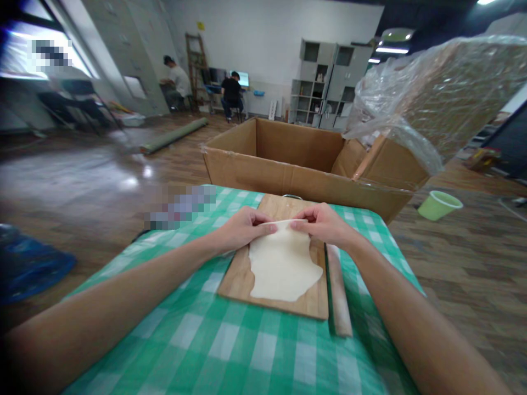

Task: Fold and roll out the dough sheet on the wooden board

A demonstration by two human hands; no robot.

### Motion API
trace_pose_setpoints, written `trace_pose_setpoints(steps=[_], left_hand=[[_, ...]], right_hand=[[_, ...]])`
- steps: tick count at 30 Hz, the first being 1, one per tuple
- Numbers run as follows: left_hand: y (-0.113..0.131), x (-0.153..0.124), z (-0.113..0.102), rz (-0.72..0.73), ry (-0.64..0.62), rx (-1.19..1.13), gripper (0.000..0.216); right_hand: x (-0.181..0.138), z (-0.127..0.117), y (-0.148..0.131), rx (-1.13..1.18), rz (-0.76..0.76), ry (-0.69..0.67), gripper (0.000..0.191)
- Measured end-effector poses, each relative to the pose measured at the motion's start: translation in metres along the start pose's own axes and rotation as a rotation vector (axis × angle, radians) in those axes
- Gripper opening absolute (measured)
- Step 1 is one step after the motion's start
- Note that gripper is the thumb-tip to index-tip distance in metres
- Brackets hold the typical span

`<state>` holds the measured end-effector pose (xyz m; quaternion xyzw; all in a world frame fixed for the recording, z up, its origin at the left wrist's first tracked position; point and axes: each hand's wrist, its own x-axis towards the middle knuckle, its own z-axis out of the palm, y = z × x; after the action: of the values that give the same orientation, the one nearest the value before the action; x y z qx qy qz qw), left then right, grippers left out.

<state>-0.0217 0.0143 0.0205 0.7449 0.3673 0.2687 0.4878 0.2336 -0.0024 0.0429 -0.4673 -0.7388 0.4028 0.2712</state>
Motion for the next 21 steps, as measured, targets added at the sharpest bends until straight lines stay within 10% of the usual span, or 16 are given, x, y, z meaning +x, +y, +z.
trace_pose_setpoints(steps=[21], left_hand=[[-0.005,0.001,0.008,0.063,0.055,-0.182,0.037]], right_hand=[[0.000,0.009,-0.003,-0.069,0.020,0.162,0.038]])
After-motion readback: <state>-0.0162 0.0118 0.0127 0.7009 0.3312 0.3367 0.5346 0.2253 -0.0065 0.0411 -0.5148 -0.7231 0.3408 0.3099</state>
